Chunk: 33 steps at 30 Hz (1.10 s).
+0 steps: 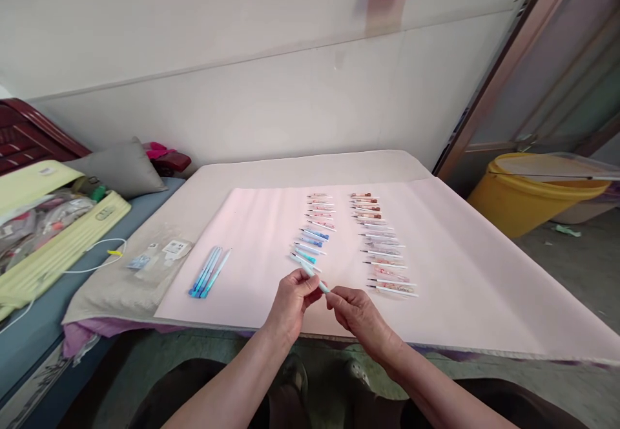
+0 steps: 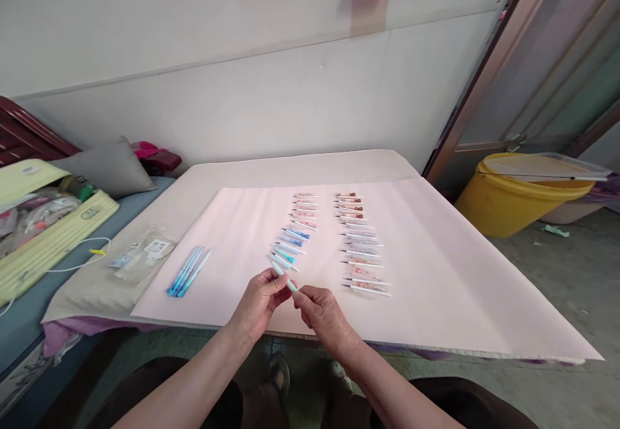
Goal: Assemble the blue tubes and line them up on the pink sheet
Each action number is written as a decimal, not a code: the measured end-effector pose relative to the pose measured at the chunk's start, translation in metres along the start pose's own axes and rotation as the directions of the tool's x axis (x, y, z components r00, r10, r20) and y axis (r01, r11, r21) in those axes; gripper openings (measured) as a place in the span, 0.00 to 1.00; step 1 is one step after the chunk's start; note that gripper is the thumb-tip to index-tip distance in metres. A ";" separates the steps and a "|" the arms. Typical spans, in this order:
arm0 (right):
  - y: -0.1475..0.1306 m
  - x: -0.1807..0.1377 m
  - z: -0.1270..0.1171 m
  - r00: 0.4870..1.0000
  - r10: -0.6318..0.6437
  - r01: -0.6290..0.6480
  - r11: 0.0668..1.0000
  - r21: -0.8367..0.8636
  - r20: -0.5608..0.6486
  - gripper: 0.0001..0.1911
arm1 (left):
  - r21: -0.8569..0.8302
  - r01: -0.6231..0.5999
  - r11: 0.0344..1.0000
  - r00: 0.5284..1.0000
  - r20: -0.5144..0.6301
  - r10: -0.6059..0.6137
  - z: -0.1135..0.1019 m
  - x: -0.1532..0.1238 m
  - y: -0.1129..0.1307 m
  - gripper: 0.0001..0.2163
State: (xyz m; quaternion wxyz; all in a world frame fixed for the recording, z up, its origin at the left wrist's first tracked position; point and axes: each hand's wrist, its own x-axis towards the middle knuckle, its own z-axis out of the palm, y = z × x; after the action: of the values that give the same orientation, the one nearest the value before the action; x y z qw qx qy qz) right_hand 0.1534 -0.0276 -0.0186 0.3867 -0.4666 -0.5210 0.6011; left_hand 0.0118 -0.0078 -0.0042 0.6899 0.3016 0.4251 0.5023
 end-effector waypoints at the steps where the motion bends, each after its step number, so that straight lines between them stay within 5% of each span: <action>1: 0.002 0.001 0.000 0.998 -0.058 0.053 0.991 -0.120 -0.039 0.17 | 0.027 -0.009 1.000 0.999 -0.048 0.010 0.000 0.000 -0.002 0.09; 5: 0.008 0.005 0.000 0.975 -0.201 0.150 0.907 -0.393 -0.092 0.19 | 0.050 0.010 0.999 0.993 -0.120 -0.004 0.001 0.000 -0.005 0.10; 9: 0.007 0.005 -0.001 0.987 -0.156 0.131 0.907 -0.401 -0.030 0.18 | -0.069 0.027 0.997 1.000 -0.013 -0.028 0.004 0.000 0.000 0.15; 14: 0.007 0.003 0.000 0.976 -0.216 0.177 0.855 -0.487 -0.025 0.17 | 0.211 0.042 0.977 0.990 -0.141 -0.012 0.000 0.001 0.002 0.14; 18: 0.007 0.004 -0.001 0.979 -0.198 0.146 0.835 -0.530 -0.041 0.17 | 0.032 0.054 0.998 0.998 -0.042 -0.053 -0.004 0.003 0.003 0.15; 23: 0.010 0.004 -0.001 0.977 -0.214 0.156 0.787 -0.597 -0.027 0.17 | 0.233 0.052 0.971 0.989 -0.150 -0.017 -0.007 0.003 0.001 0.13; 28: 0.011 0.003 -0.001 0.976 -0.209 0.127 0.774 -0.620 -0.060 0.18 | 0.005 0.077 0.997 0.997 0.007 -0.078 -0.005 0.004 -0.001 0.15; 33: 0.008 0.000 0.001 0.974 -0.220 0.134 0.738 -0.661 -0.047 0.16 | 0.136 0.089 0.987 0.989 -0.128 -0.071 -0.007 0.005 -0.003 0.14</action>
State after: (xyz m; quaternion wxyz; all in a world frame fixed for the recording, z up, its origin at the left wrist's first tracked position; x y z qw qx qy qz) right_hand 0.1529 -0.0293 -0.0263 0.2859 -0.5561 -0.7152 0.3122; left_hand 0.0075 -0.0037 -0.0114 0.6590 0.3007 0.5131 0.4606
